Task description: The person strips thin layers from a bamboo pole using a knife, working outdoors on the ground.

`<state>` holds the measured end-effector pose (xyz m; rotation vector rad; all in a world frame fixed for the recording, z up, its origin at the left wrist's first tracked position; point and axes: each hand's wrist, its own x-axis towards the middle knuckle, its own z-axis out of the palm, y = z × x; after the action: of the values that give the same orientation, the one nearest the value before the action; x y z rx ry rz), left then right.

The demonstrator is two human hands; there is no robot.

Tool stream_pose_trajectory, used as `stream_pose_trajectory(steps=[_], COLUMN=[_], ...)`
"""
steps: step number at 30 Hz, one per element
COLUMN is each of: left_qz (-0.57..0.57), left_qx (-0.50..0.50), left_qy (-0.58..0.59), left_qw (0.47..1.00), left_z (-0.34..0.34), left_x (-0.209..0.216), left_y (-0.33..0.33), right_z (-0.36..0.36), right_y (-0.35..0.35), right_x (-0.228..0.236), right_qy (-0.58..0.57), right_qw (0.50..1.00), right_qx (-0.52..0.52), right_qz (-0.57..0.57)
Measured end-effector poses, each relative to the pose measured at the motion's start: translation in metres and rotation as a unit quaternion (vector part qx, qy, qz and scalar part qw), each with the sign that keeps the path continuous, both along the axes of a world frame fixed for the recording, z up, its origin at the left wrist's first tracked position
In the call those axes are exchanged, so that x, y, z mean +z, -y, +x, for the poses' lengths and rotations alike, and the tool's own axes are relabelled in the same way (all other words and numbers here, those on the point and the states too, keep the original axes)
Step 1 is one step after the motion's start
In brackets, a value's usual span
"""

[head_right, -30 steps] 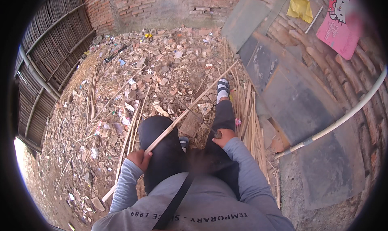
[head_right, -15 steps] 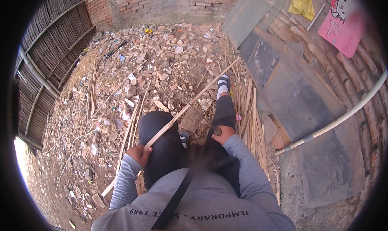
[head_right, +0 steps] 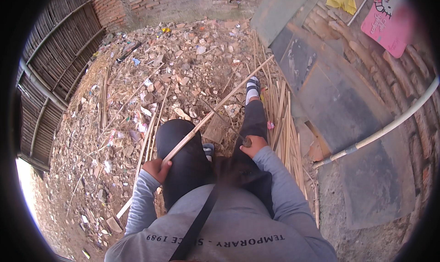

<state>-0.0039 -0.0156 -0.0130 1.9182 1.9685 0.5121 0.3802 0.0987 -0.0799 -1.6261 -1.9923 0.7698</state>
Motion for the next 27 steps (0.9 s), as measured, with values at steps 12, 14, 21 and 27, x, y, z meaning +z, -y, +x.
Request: stream_pose_trajectory(steps=[12,14,21,27], left_qz=[-0.013,-0.008,-0.007,0.001], left_qx=[0.010,0.006,0.000,-0.003], left_qy=[0.019,0.020,0.016,0.023], left_qw=[1.000,1.000,1.000,1.000], left_z=[0.0012,0.0000,-0.0022,-0.0028], left_x=[0.0035,0.0008,-0.0007,-0.0036], left_y=[0.0002,-0.0004,0.0002,-0.0010], right_z=[0.0026,0.0023,0.0010,0.0015], right_y=[0.0033,0.0036,0.0043,0.0049], right_x=[-0.0044,-0.0005,-0.0031,-0.0030], right_qy=[-0.016,-0.004,-0.010,-0.010], right_qw=[1.000,1.000,1.000,1.000], right_qx=[-0.008,-0.001,-0.005,-0.004], right_qz=[0.017,-0.007,0.000,0.007])
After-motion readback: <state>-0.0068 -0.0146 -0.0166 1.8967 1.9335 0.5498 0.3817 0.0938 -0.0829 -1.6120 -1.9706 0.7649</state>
